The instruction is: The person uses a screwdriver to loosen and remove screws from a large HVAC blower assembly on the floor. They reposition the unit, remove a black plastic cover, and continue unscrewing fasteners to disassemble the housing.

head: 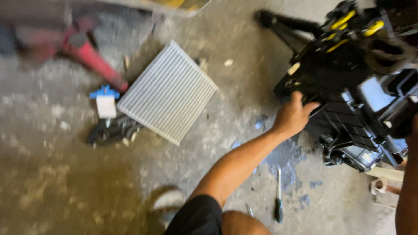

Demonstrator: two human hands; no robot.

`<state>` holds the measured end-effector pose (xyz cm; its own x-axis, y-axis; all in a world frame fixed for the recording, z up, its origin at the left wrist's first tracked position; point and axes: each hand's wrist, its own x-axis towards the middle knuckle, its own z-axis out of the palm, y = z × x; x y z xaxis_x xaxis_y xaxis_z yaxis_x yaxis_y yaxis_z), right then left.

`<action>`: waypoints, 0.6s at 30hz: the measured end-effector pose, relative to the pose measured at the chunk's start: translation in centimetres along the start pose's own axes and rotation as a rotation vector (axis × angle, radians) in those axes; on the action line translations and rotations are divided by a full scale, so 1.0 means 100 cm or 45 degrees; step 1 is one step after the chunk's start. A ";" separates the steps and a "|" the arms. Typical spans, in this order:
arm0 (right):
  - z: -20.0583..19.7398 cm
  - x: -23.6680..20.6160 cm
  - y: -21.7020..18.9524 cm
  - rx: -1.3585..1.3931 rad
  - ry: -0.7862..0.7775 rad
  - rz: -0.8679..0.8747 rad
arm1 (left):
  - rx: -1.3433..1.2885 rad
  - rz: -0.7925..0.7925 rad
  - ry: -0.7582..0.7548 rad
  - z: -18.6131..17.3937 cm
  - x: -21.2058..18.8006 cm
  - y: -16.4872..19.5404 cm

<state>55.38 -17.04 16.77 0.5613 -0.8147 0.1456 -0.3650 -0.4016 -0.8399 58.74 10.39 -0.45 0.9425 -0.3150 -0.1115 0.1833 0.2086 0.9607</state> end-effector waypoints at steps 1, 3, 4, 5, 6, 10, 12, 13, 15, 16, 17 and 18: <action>0.001 0.002 -0.003 -0.009 0.034 -0.012 | -0.085 0.096 0.034 0.000 -0.001 0.001; 0.001 0.006 -0.004 -0.029 0.096 -0.042 | -0.160 0.203 0.071 0.002 -0.005 0.003; 0.001 0.006 -0.003 -0.049 0.127 -0.055 | -0.146 0.199 0.086 0.003 -0.006 0.004; 0.002 0.006 -0.004 -0.073 0.143 -0.067 | -0.134 0.184 0.105 0.005 -0.010 0.005; 0.002 0.006 -0.004 -0.088 0.173 -0.077 | -0.169 0.179 0.116 0.005 -0.014 0.007; -0.003 0.016 -0.011 -0.142 0.358 -0.101 | -0.213 0.181 0.125 0.008 -0.012 0.017; -0.007 0.021 -0.018 -0.202 0.466 -0.116 | -0.194 0.156 0.075 0.012 -0.009 0.024; -0.007 0.022 -0.020 -0.222 0.504 -0.113 | -0.154 0.147 0.069 0.011 -0.008 0.025; -0.009 0.024 -0.026 -0.259 0.568 -0.122 | -0.078 0.177 0.004 0.009 -0.004 0.033; -0.010 0.023 -0.028 -0.280 0.581 -0.124 | -0.031 0.189 -0.039 0.006 -0.004 0.037; -0.010 0.020 -0.029 -0.297 0.599 -0.123 | 0.021 0.187 -0.089 0.003 -0.005 0.039; -0.012 0.015 -0.030 -0.323 0.602 -0.121 | 0.186 0.207 -0.196 -0.003 -0.005 0.046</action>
<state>56.47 -17.56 20.16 0.2268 -0.8455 0.4834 -0.5294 -0.5236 -0.6675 59.22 11.78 3.90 0.9006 -0.4279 0.0764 -0.0196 0.1354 0.9906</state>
